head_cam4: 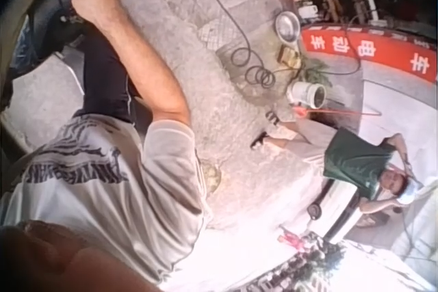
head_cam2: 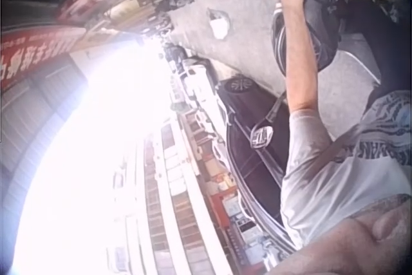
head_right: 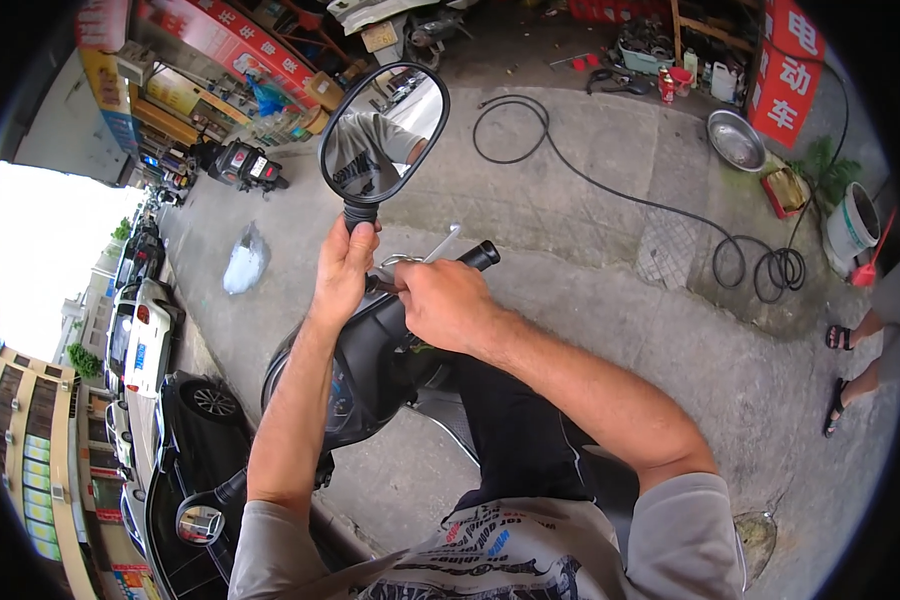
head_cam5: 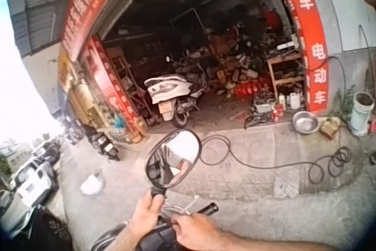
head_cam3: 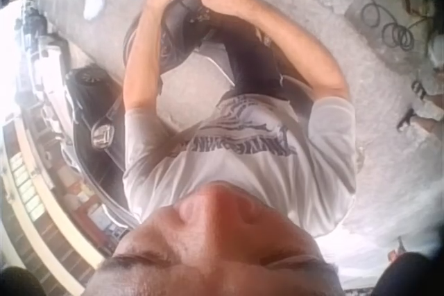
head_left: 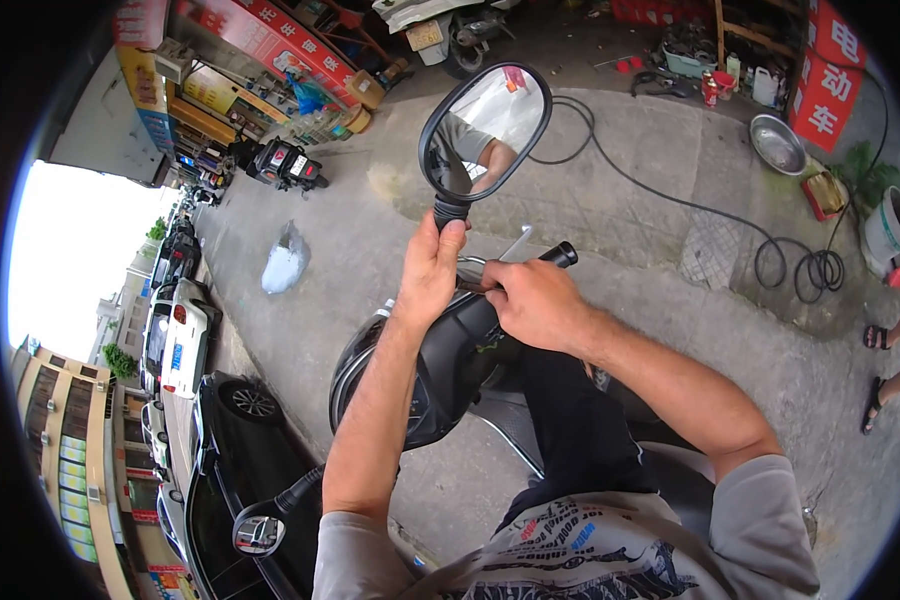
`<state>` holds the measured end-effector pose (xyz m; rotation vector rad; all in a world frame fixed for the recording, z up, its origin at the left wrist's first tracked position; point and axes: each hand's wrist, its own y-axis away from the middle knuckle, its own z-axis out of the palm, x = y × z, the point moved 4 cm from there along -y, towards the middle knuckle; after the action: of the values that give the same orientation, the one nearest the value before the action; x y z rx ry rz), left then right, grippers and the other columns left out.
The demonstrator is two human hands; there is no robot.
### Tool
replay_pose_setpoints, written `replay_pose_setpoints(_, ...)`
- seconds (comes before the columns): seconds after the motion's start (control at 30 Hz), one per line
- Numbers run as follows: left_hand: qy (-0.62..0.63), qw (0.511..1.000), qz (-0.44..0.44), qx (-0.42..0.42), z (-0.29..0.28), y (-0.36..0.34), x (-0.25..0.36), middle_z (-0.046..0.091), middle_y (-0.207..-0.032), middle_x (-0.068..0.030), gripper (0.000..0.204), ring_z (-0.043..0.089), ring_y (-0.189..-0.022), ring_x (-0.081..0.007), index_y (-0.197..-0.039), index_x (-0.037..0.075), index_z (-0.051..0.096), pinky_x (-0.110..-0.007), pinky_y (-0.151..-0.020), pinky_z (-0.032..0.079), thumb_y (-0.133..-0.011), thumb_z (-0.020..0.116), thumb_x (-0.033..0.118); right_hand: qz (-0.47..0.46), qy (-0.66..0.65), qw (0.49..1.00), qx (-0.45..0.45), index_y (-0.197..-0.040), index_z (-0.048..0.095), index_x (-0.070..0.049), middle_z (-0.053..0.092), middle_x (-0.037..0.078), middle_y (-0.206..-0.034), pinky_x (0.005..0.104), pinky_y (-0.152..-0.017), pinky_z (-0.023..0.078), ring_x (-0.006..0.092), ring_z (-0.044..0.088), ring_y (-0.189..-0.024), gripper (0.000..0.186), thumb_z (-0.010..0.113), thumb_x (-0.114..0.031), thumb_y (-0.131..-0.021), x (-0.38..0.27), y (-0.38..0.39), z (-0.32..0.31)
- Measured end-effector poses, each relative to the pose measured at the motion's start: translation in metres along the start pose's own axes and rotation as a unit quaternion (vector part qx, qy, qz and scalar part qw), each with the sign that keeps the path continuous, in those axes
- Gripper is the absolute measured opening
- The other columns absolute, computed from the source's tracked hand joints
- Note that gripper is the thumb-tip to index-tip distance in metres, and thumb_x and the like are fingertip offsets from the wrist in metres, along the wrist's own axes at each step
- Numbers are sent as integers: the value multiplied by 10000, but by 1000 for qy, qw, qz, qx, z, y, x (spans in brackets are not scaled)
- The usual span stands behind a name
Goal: The person is repairing the mirror of the motorcycle.
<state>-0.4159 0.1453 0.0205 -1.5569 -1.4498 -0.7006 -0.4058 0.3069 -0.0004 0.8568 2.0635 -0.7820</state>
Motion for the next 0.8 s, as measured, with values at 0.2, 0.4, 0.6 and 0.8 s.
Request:
replay_pose_setpoints(0.2,27,1000,3,3,2,-1,-1,456,-766,54,237,343,-593,-17,-1046,53,524,-191,-521,293,-1018,505,288,-27,-3,999,-38,-897,653,-49,679,173,-806,469,-725,504,373,659,-820,105,624,-105,-813,7,-18,-7)
replay_pose_setpoints(0.4,24,999,-32,3,-3,1,1,526,-813,1,246,458,-761,-93,-1048,12,548,-259,-684,414,-1006,517,252,11,-3,1000,-25,-888,651,-37,680,173,-824,469,-742,502,367,660,-830,101,614,-92,-811,2,-13,4)
replay_pose_setpoints(0.6,-3,1000,-24,-1,-1,1,4,522,-791,4,238,462,-741,-93,-1012,14,553,-256,-666,410,-1003,518,249,15,-26,999,-37,-934,668,-32,691,174,-863,468,-760,504,368,664,-853,149,606,-100,-817,6,-13,-1)
replay_pose_setpoints(0.8,-5,1000,-9,-3,1,-1,-1,508,-773,22,240,435,-677,-67,-1003,37,549,-237,-600,374,-1006,519,275,8,-5,998,-55,-953,662,-21,687,190,-835,456,-751,505,369,666,-842,188,631,-151,-820,10,-10,-15)
